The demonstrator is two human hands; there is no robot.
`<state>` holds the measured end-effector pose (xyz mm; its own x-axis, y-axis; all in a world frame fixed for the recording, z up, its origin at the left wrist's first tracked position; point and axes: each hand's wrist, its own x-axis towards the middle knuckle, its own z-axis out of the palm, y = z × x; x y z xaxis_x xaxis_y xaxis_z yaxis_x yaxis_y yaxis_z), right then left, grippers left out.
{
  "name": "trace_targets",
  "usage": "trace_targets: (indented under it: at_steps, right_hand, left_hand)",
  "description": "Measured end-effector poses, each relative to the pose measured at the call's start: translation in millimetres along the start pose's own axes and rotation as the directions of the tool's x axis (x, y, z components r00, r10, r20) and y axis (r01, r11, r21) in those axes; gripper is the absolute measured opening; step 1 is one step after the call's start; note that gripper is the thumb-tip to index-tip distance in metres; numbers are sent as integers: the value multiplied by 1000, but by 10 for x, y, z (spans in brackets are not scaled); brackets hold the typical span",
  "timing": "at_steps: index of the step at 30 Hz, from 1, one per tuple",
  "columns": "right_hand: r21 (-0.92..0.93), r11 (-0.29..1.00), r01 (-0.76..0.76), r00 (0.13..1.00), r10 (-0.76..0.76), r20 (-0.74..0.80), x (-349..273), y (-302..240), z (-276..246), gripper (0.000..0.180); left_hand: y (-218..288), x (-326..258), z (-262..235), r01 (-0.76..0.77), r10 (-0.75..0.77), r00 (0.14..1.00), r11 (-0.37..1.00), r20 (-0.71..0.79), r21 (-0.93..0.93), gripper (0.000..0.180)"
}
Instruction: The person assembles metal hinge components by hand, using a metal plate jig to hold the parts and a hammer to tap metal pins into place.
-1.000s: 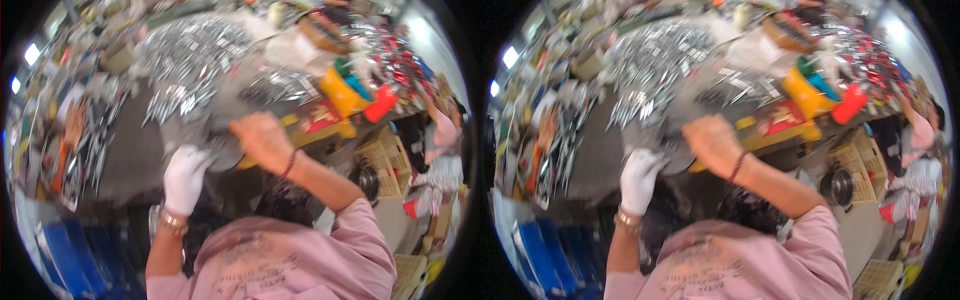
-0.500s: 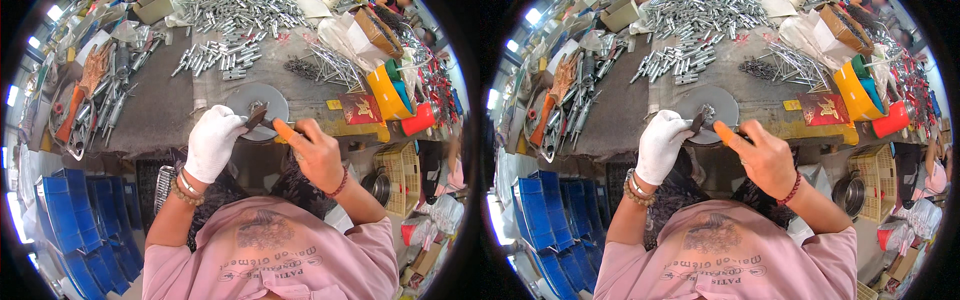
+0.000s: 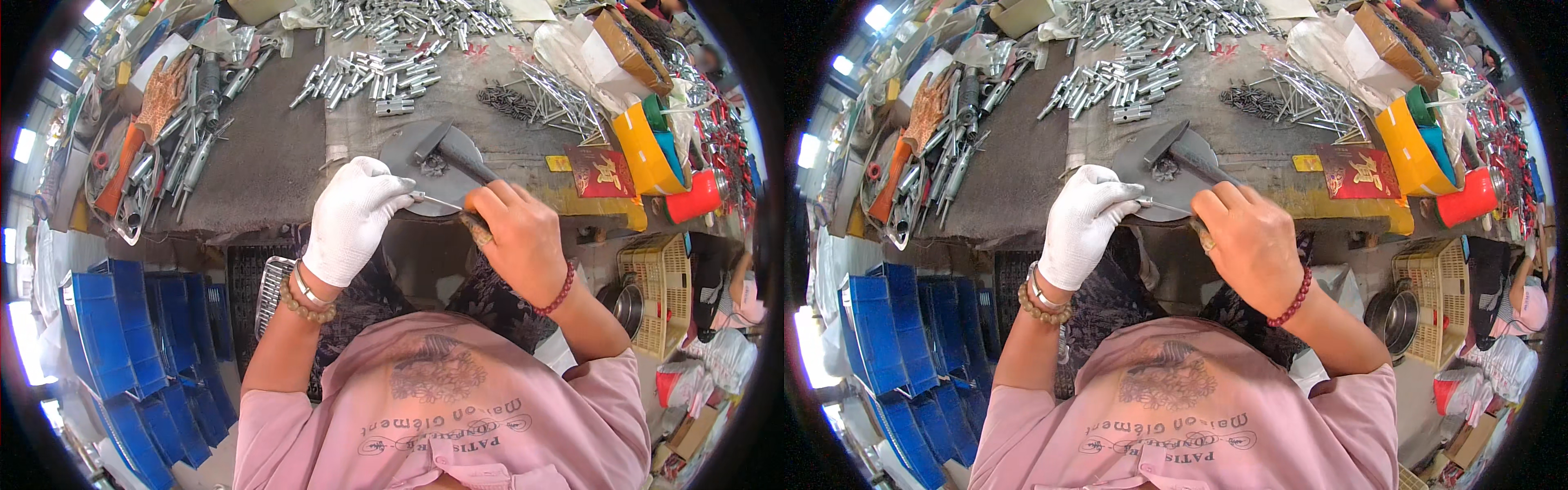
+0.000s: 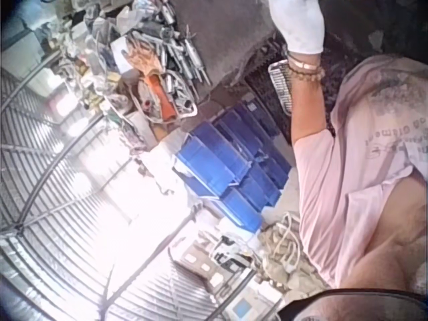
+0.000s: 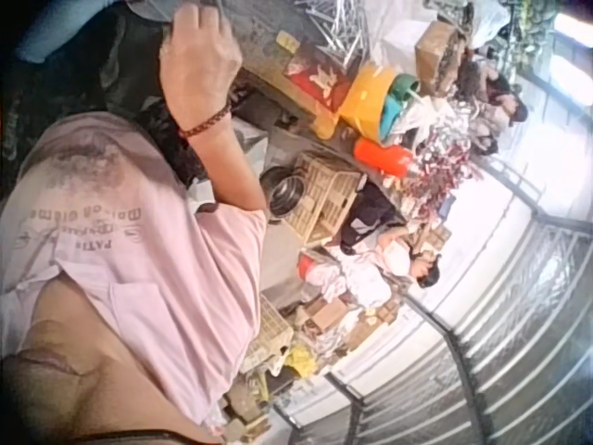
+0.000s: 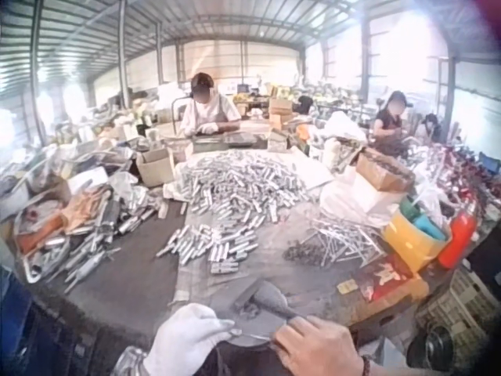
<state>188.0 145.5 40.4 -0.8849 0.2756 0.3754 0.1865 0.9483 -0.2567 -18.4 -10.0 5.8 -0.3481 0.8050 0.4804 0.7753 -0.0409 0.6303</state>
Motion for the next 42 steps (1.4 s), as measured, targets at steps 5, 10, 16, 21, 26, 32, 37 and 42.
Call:
trace_targets:
  at_steps: [5,10,16,21,26,32,37,42]
  right_hand:
    - [381,889,-254,960,185,208,-78,-126,27,26]
    - [680,405,-611,788,227,572,-180,-139,214,28]
    - [682,106,-724,686,219,694,-183,-275,208,29]
    - [699,73,-711,696,212,686,-249,-391,307,31]
    - [720,416,-556,828,210,519,-299,-520,389,35]
    - [664,663,-345,924,114,366,-232,-705,436,39]
    - [712,608,-353,919,82,385,-101,-774,396,33]
    - [595,779,-200,971,237,17,-55,-462,425,37]
  left_hand:
    - [69,-44,11,11,-6,998,996,-61,90,33]
    - [263,-379,224,154,-121,949,984,-292,92,42]
    - [461,-463,292,616,-708,693,482,137,-622,59]
    - [492,-476,282,606,-723,670,403,167,-686,62]
    - [459,-582,213,562,-710,689,397,144,-726,67]
    - [345,-806,28,454,-706,682,208,188,-866,76]
    - [240,-1018,-152,418,-729,670,218,137,-882,80]
    - [84,-1348,-499,481,-838,545,344,-32,-806,74]
